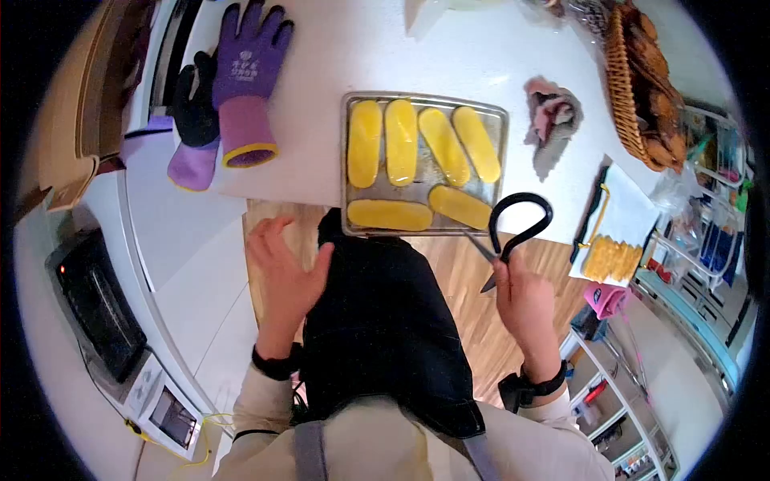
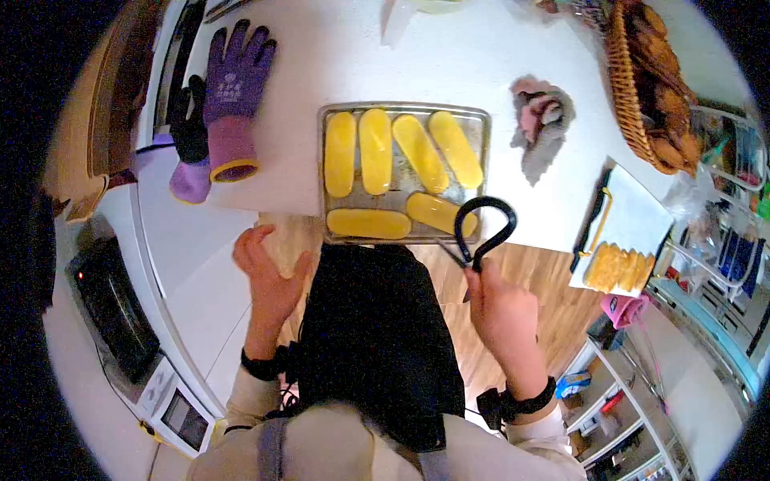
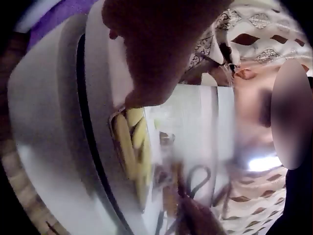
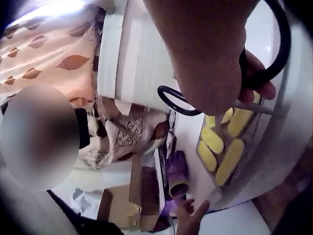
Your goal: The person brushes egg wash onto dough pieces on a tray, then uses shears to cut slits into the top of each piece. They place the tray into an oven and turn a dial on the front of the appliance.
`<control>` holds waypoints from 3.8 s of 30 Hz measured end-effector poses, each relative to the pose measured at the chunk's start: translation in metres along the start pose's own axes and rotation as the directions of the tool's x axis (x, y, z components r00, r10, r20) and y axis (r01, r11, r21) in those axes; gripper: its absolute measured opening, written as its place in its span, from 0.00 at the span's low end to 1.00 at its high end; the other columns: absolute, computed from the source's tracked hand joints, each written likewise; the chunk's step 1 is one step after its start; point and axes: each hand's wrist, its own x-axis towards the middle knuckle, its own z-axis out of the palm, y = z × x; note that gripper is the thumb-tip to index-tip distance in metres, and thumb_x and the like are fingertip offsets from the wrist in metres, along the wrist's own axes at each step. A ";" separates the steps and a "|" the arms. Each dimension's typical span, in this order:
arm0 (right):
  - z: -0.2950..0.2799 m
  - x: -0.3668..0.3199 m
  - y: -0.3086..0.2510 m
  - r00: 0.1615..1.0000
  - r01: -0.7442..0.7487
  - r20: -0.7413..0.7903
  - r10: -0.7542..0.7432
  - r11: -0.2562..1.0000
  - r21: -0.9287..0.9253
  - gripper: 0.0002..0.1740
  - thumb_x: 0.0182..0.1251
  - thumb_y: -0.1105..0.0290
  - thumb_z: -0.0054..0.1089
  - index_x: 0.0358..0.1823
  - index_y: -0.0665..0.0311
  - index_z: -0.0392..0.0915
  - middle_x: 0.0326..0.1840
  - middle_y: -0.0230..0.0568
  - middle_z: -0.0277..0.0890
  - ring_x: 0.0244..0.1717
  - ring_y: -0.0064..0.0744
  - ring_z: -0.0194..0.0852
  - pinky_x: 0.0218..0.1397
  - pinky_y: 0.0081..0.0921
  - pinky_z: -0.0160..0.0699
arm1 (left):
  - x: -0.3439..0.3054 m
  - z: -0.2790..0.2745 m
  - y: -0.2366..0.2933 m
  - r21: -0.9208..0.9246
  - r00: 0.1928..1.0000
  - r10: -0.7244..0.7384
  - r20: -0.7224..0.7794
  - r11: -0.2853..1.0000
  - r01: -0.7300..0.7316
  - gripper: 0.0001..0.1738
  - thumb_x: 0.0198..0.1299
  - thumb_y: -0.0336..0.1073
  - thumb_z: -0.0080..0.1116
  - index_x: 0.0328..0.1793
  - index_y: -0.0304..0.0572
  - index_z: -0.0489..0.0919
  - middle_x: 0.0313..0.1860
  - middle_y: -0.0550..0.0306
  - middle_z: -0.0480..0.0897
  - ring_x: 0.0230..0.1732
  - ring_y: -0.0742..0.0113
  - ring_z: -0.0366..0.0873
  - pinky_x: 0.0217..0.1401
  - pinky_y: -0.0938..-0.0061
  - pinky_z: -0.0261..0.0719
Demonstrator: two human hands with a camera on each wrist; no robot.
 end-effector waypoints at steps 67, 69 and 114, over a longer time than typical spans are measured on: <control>0.055 0.021 -0.104 0.996 0.059 -0.048 -0.076 0.955 -0.292 0.13 0.61 0.59 0.50 0.25 0.58 0.64 0.12 0.33 0.68 0.13 0.36 0.70 0.17 0.29 0.67 | 0.010 0.073 -0.009 -0.366 0.994 0.065 -0.084 0.926 -0.091 0.39 0.39 0.41 0.69 0.54 0.35 0.59 0.49 0.47 0.62 0.53 0.53 0.58 0.58 0.62 0.55; 0.056 0.023 -0.102 0.995 0.078 -0.038 -0.093 0.954 -0.291 0.13 0.61 0.59 0.50 0.25 0.58 0.64 0.12 0.33 0.68 0.12 0.36 0.70 0.17 0.28 0.66 | 0.011 0.076 -0.010 -0.406 0.996 0.024 -0.086 0.912 -0.057 0.40 0.38 0.39 0.69 0.55 0.34 0.59 0.49 0.47 0.62 0.53 0.53 0.58 0.58 0.63 0.55; 0.059 0.017 -0.068 0.986 0.020 -0.159 -0.046 0.986 -0.163 0.11 0.58 0.61 0.55 0.28 0.59 0.67 0.12 0.35 0.67 0.11 0.35 0.67 0.15 0.28 0.63 | 0.015 0.079 0.030 -0.249 0.964 0.197 -0.177 0.939 -0.238 0.41 0.31 0.38 0.72 0.55 0.45 0.62 0.52 0.45 0.60 0.56 0.49 0.53 0.59 0.56 0.50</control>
